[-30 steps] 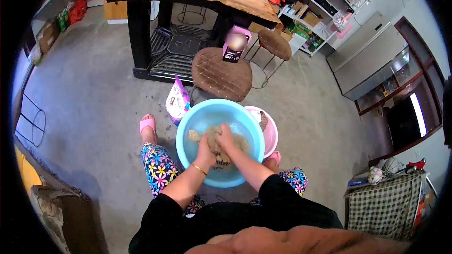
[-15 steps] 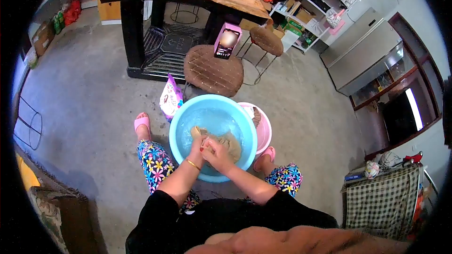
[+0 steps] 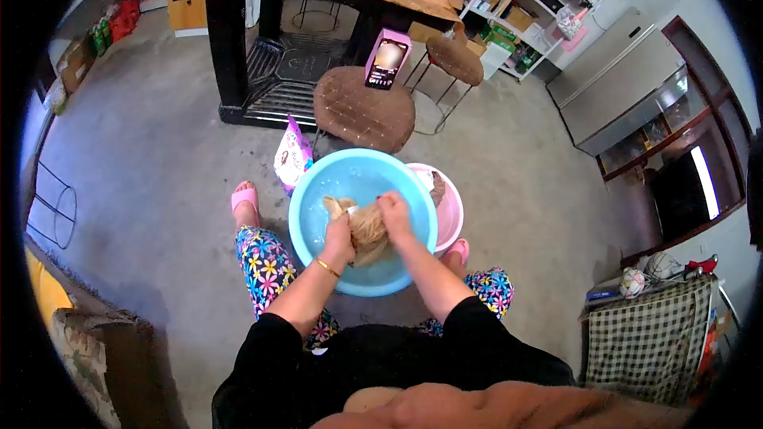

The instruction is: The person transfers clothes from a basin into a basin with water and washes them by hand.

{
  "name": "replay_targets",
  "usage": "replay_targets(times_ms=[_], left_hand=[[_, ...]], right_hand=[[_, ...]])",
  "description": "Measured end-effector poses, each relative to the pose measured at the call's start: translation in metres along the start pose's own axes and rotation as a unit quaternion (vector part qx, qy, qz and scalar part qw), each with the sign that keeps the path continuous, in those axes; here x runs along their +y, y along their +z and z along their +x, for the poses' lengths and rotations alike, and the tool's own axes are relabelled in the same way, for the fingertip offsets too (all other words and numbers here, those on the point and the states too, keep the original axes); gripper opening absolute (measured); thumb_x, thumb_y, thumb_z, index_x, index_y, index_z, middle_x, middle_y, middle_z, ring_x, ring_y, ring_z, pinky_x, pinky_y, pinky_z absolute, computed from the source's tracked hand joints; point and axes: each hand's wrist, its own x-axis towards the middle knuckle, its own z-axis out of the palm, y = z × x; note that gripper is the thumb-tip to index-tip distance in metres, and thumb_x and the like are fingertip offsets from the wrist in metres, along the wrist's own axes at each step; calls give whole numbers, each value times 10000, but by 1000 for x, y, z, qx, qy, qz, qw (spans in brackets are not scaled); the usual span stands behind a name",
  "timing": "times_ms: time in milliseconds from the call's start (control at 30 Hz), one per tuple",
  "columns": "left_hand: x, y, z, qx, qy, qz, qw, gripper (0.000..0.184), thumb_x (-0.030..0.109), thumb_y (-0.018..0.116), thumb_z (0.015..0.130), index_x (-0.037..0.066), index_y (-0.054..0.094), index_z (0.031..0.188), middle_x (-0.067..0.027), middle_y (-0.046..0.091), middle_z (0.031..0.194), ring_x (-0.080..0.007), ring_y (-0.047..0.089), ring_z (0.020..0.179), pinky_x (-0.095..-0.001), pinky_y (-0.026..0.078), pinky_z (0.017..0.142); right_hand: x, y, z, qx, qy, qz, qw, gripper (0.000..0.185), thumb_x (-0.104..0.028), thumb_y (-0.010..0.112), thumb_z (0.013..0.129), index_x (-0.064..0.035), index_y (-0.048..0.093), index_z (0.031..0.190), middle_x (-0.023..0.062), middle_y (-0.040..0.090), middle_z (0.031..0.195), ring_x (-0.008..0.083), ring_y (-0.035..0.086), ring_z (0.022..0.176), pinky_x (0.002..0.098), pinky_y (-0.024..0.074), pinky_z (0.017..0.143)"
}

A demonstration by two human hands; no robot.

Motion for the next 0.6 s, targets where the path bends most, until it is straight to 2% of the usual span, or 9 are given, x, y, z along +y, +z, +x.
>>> replay_targets(times_ms=[67, 133, 233, 267, 367, 400, 500, 533, 600], left_hand=[[6, 0, 4, -40, 11, 50, 998, 278, 121, 446, 851, 6, 482, 1102, -124, 558, 1015, -250, 560, 928, -385, 476, 778], [12, 1, 6, -73, 19, 92, 993, 281, 75, 447, 831, -3, 480, 1099, -125, 564, 1001, -252, 573, 894, -382, 485, 750], [39, 29, -18, -67, -11, 187, 980, 298, 38, 440, 821, 8, 467, 1116, -128, 578, 994, -261, 593, 856, -393, 497, 728], [48, 40, -29, -42, -17, 228, 973, 327, 46, 419, 792, 49, 474, 1114, -71, 575, 1024, -214, 570, 819, -322, 432, 513], [59, 28, -7, -99, -54, 266, 957, 348, 7, 392, 778, 29, 451, 1119, -128, 567, 1021, -267, 590, 830, -433, 494, 595], [58, 13, 14, -113, -45, 235, 964, 404, -46, 399, 722, 6, 440, 1120, -155, 573, 958, -300, 601, 826, -435, 522, 607], [64, 13, 16, -87, -20, 184, 979, 424, -63, 401, 702, -16, 433, 1123, -155, 559, 963, -309, 592, 832, -442, 519, 623], [70, 9, 19, -76, -56, 213, 972, 459, -82, 402, 696, -7, 425, 1148, -149, 545, 979, -311, 580, 841, -438, 514, 660], [76, 3, 25, -79, -48, 274, 957, 469, -86, 399, 699, 10, 423, 1158, -139, 543, 980, -306, 575, 843, -428, 509, 681]], right_hand=[[-22, -26, -3, -29, 102, 140, 985, 139, -135, 534, 771, -37, 568, 865, 56, 573, 815, 174, 543, 808, 305, 430, 740], [-30, -44, -5, -57, 64, 177, 980, 288, -58, 558, 726, -47, 534, 1013, 43, 534, 846, 154, 530, 804, 277, 417, 756], [-44, -67, -3, -133, 18, 190, 973, 387, 13, 542, 685, -76, 524, 1061, -2, 465, 781, 111, 503, 752, 234, 425, 676], [-44, -71, 0, -140, -11, 149, 979, 387, 16, 531, 690, -77, 524, 1066, -2, 466, 786, 108, 496, 744, 236, 422, 673], [-45, -87, 13, -140, -99, 76, 982, 394, 49, 493, 708, -81, 524, 1078, 3, 467, 801, 100, 475, 735, 233, 412, 671], [-45, -92, 15, -150, -98, 89, 980, 409, 68, 484, 702, -84, 529, 1079, 6, 467, 805, 98, 468, 738, 220, 407, 674], [-41, -98, 12, -158, -117, 59, 979, 407, 77, 473, 702, -80, 533, 1073, 6, 464, 811, 97, 460, 726, 218, 405, 667], [-35, -99, 14, -144, -111, 56, 982, 392, 79, 472, 689, -71, 549, 1043, 10, 464, 815, 98, 455, 717, 221, 404, 655], [-23, -109, 18, -93, -128, 7, 987, 385, 85, 472, 678, -70, 562, 1019, 12, 462, 812, 103, 451, 710, 218, 402, 647]])
